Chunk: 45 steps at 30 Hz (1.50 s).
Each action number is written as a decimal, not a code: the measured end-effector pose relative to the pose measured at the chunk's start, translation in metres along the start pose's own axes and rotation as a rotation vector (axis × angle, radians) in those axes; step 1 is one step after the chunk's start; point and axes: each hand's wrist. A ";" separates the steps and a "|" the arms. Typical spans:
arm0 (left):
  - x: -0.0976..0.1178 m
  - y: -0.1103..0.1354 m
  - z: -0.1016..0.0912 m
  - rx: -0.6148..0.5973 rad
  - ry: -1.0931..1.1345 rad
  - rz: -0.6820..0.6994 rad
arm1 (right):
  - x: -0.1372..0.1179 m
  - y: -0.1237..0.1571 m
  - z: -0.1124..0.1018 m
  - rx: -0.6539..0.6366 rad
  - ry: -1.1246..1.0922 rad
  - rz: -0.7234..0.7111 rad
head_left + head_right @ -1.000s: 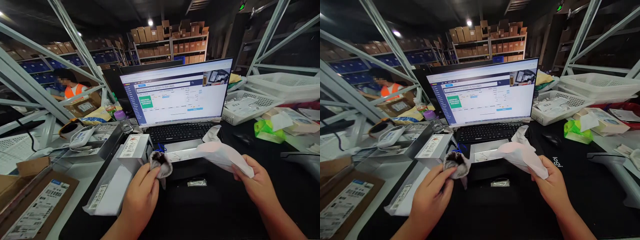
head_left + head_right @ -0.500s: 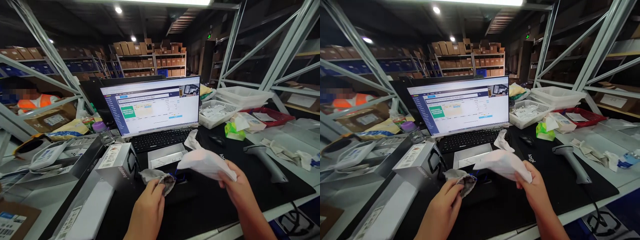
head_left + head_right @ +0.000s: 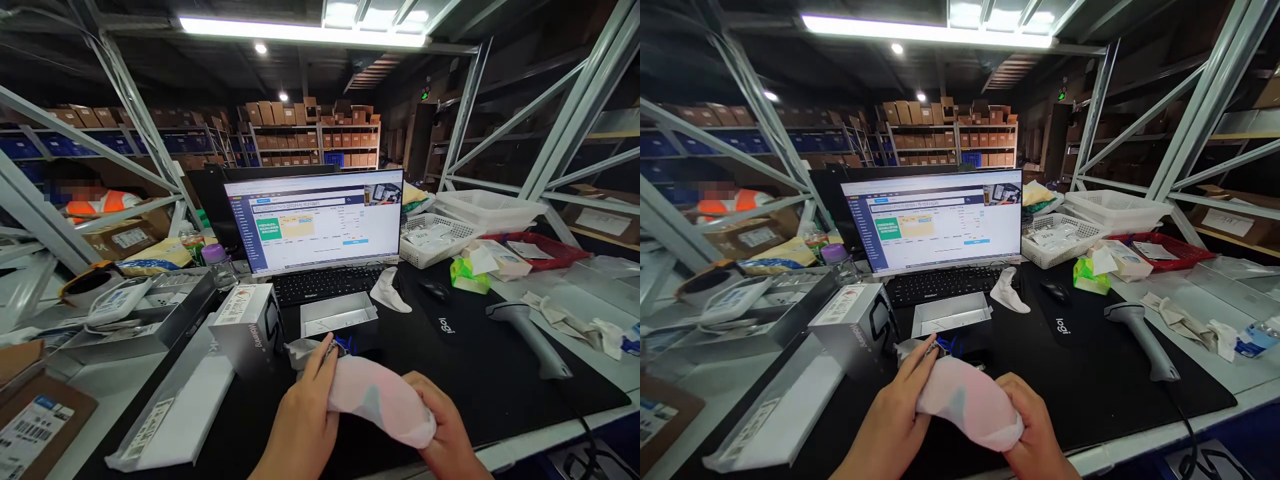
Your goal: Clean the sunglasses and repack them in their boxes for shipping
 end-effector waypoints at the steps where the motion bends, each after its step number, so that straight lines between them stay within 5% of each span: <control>1: 0.000 0.001 -0.001 0.018 0.006 0.014 | 0.001 0.001 0.003 -0.023 0.013 -0.052; 10: 0.004 -0.003 -0.019 0.197 -0.092 0.151 | 0.011 0.005 0.017 0.128 0.307 -0.009; 21: 0.013 -0.029 -0.015 0.219 -0.165 0.312 | 0.010 0.003 0.009 0.072 0.442 -0.330; 24: 0.016 -0.027 -0.007 0.283 -0.205 0.348 | 0.008 0.002 0.011 0.105 0.295 -0.225; 28: 0.023 -0.019 0.012 0.348 -0.243 0.355 | 0.019 0.009 0.030 0.281 0.070 0.149; 30: 0.024 -0.017 0.019 0.349 -0.237 0.339 | 0.025 0.013 0.035 0.345 0.073 0.217; 40: 0.020 -0.037 0.005 0.219 -0.007 0.257 | 0.017 0.014 0.016 0.221 0.863 -0.426; 45: 0.010 -0.054 -0.012 0.039 0.131 0.232 | 0.006 -0.004 0.012 0.162 0.744 -0.522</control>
Point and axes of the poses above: each hand's wrist, its own y-axis away from the middle knuckle, its own z-axis out of the palm, x = y × z, and after that the axes turned 3 degrees about x, right-handed
